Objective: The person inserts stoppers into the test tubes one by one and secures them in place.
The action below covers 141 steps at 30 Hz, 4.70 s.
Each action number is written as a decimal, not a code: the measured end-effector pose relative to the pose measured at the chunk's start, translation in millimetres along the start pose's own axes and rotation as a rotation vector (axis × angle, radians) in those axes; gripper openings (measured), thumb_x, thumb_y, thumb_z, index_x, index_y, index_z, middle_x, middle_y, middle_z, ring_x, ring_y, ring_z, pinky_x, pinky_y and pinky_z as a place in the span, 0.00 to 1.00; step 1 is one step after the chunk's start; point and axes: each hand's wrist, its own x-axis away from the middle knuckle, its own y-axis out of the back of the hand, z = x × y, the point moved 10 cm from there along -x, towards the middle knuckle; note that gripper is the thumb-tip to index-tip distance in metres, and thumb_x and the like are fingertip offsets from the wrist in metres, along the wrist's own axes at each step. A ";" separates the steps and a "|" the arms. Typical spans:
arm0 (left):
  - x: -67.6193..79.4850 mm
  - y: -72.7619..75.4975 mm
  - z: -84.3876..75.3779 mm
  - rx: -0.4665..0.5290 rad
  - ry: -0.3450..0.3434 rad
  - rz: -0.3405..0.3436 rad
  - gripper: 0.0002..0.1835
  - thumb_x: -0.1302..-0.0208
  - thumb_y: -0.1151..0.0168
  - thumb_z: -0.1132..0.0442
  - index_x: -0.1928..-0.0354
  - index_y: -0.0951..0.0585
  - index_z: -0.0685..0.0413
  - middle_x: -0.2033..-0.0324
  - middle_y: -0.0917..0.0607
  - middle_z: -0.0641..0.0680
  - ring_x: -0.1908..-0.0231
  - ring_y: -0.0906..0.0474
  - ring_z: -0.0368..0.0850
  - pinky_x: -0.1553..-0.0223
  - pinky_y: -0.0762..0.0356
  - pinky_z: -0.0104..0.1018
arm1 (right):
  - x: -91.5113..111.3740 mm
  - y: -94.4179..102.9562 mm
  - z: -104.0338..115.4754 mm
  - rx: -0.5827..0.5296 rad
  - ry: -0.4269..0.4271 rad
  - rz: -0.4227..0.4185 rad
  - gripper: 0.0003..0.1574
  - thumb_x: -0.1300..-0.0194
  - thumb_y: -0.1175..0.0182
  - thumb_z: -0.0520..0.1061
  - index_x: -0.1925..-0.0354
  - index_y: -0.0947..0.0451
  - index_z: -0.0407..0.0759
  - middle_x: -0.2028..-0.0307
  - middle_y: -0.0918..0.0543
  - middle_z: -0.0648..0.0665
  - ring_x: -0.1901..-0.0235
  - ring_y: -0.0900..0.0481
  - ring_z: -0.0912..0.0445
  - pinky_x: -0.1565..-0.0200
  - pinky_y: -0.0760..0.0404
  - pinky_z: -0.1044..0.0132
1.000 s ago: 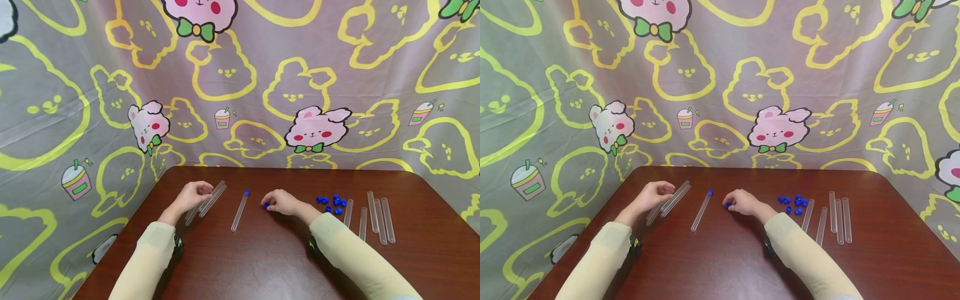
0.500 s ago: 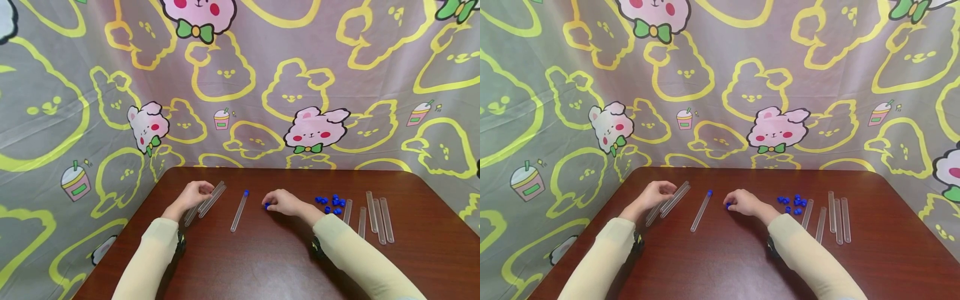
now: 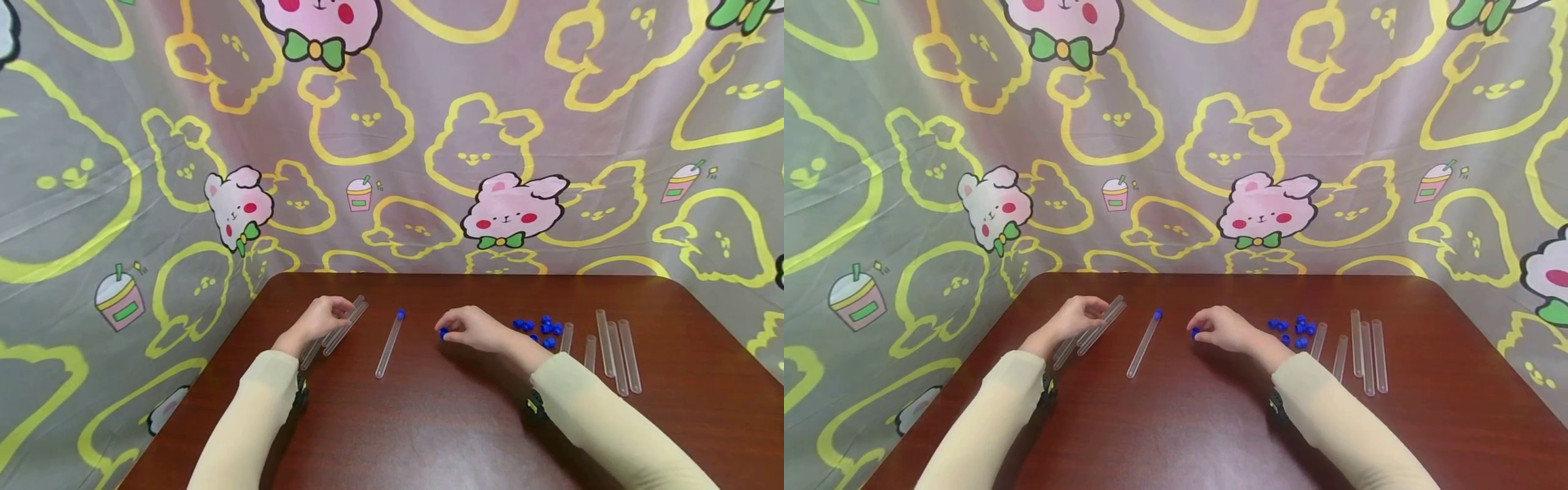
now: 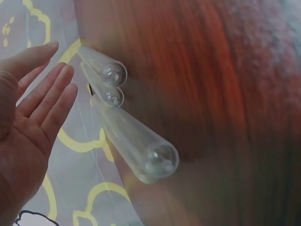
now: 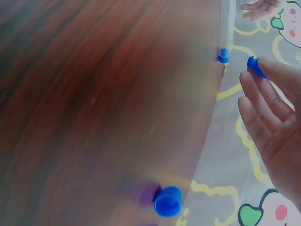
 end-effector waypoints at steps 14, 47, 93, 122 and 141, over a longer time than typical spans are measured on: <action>-7.3 -7.2 -0.3 -0.107 0.018 0.019 0.15 0.44 0.31 0.72 0.52 0.18 0.64 0.62 0.16 0.56 0.61 0.20 0.49 0.58 0.20 0.43 | 31.3 28.8 4.1 -0.023 -0.038 -0.055 0.14 0.39 0.34 0.37 0.53 0.18 0.42 0.60 0.16 0.50 0.65 0.20 0.59 0.61 0.19 0.66; -13.4 -24.9 5.5 -0.158 0.091 0.027 0.15 0.48 0.26 0.69 0.57 0.18 0.60 0.75 0.22 0.49 0.74 0.27 0.43 0.72 0.27 0.34 | 74.3 62.8 1.7 0.047 -0.040 -0.130 0.14 0.39 0.32 0.40 0.54 0.17 0.46 0.66 0.18 0.57 0.66 0.24 0.60 0.64 0.23 0.64; 13.5 -33.5 -102.9 0.291 -0.153 0.027 0.09 0.38 0.42 0.73 0.56 0.20 0.64 0.71 0.15 0.56 0.74 0.23 0.45 0.74 0.27 0.31 | 85.0 103.5 12.8 0.028 -0.089 -0.305 0.13 0.41 0.31 0.38 0.57 0.19 0.45 0.70 0.18 0.56 0.69 0.20 0.58 0.68 0.22 0.64; 38.3 -49.4 -177.8 0.300 -0.376 0.124 0.11 0.32 0.40 0.67 0.49 0.19 0.56 0.68 0.15 0.49 0.65 0.19 0.41 0.64 0.24 0.34 | 79.1 123.0 60.8 0.022 0.024 -0.368 0.14 0.40 0.31 0.39 0.55 0.18 0.44 0.68 0.16 0.56 0.67 0.20 0.60 0.67 0.21 0.66; 42.9 -56.3 -190.0 0.296 -0.425 0.120 0.10 0.33 0.40 0.68 0.51 0.19 0.57 0.69 0.14 0.50 0.66 0.18 0.41 0.64 0.24 0.33 | 65.0 99.2 69.1 -0.067 0.050 -0.286 0.12 0.40 0.31 0.40 0.56 0.18 0.45 0.67 0.16 0.57 0.66 0.19 0.59 0.62 0.20 0.63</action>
